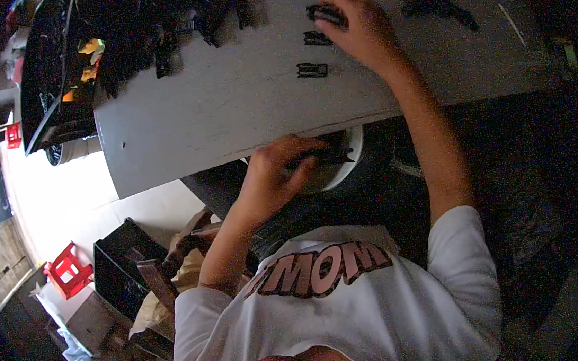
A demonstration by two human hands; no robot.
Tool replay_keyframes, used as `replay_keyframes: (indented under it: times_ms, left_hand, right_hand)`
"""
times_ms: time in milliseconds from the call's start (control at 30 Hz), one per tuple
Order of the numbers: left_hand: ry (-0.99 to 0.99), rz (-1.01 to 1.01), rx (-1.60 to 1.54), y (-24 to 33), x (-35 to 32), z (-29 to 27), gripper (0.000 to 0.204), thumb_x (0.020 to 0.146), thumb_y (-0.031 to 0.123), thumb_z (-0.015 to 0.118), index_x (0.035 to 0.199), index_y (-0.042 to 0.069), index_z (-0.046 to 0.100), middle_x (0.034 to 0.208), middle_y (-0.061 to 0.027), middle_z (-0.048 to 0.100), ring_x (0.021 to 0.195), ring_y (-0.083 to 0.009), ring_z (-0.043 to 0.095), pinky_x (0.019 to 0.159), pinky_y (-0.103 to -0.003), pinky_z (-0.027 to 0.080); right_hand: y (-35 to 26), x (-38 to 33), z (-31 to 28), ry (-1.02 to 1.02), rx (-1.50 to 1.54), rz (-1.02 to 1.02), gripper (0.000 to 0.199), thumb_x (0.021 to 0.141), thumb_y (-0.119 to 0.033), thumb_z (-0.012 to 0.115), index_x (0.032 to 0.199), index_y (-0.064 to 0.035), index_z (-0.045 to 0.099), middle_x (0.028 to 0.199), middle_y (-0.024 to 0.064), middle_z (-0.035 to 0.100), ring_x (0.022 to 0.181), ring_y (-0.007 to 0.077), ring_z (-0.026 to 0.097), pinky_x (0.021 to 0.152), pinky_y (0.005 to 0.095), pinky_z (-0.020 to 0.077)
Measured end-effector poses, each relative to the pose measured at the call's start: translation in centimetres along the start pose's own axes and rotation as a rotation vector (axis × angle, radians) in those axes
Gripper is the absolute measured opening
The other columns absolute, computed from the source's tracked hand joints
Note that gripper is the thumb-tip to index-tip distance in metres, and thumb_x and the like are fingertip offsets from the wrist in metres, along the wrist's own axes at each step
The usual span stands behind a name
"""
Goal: Assembling and sorting small black plastic components on a white workbench.
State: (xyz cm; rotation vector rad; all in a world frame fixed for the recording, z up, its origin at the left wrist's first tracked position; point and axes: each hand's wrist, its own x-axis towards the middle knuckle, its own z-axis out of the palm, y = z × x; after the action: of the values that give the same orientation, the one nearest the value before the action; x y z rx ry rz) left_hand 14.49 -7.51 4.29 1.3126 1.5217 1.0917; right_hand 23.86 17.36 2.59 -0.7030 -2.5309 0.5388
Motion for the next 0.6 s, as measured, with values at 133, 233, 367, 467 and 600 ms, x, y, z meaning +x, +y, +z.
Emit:
replay_keyframes:
  times_ms: [133, 233, 367, 467, 600]
  left_hand:
    - [0.058, -0.013, -0.073, -0.5, 0.2, -0.3, 0.02, 0.081, 0.005, 0.059, 0.1, 0.001, 0.063, 0.082, -0.0145, 0.058, 0.07, -0.0247, 0.06, 0.065, -0.029, 0.048]
    - [0.101, -0.02, -0.136, -0.6, 0.4, -0.6, 0.02, 0.083, 0.002, 0.058, 0.103, 0.0, 0.062, 0.082, -0.0129, 0.058, 0.069, -0.0178, 0.059, 0.065, -0.026, 0.047]
    - [0.101, -0.049, -0.205, -1.1, 0.7, -1.3, 0.021, 0.084, 0.0, 0.059, 0.104, -0.001, 0.062, 0.088, -0.01, 0.062, 0.074, -0.0143, 0.06, 0.069, -0.025, 0.048]
    - [0.199, -0.133, -0.418, -1.2, 1.1, -1.9, 0.022, 0.084, 0.0, 0.061, 0.106, -0.002, 0.061, 0.093, -0.0072, 0.063, 0.08, -0.0118, 0.06, 0.073, -0.025, 0.049]
    - [0.344, -0.121, -0.517, -1.8, 1.9, -2.7, 0.025, 0.082, 0.0, 0.063, 0.107, -0.001, 0.061, 0.091, -0.0043, 0.063, 0.079, -0.0084, 0.057, 0.072, -0.024, 0.048]
  right_hand:
    - [-2.3, -1.6, -0.8, -0.005, 0.015, -0.081, 0.025, 0.082, -0.012, 0.066, 0.104, -0.0021, 0.059, 0.097, 0.0075, 0.058, 0.087, 0.0216, 0.06, 0.072, 0.0305, 0.0493]
    - [-2.6, -1.7, -0.6, -0.032, -0.03, -0.091, 0.025, 0.081, -0.011, 0.065, 0.104, -0.0021, 0.059, 0.098, 0.0081, 0.058, 0.087, 0.0226, 0.06, 0.072, 0.0307, 0.0493]
    - [-1.7, -2.0, 0.2, -0.037, -0.069, -0.109, 0.025, 0.081, -0.011, 0.065, 0.104, -0.0027, 0.059, 0.099, 0.0086, 0.058, 0.086, 0.0238, 0.06, 0.073, 0.0315, 0.0496]
    - [-1.9, -2.0, 0.3, -0.04, -0.067, -0.069, 0.025, 0.08, -0.01, 0.065, 0.103, -0.0026, 0.06, 0.098, 0.0087, 0.058, 0.085, 0.0244, 0.06, 0.072, 0.0323, 0.05]
    - [-4.7, -2.5, -1.0, -0.176, 0.171, -0.01, 0.025, 0.077, -0.007, 0.067, 0.101, -0.0019, 0.061, 0.096, 0.0089, 0.057, 0.084, 0.0254, 0.06, 0.073, 0.0333, 0.0502]
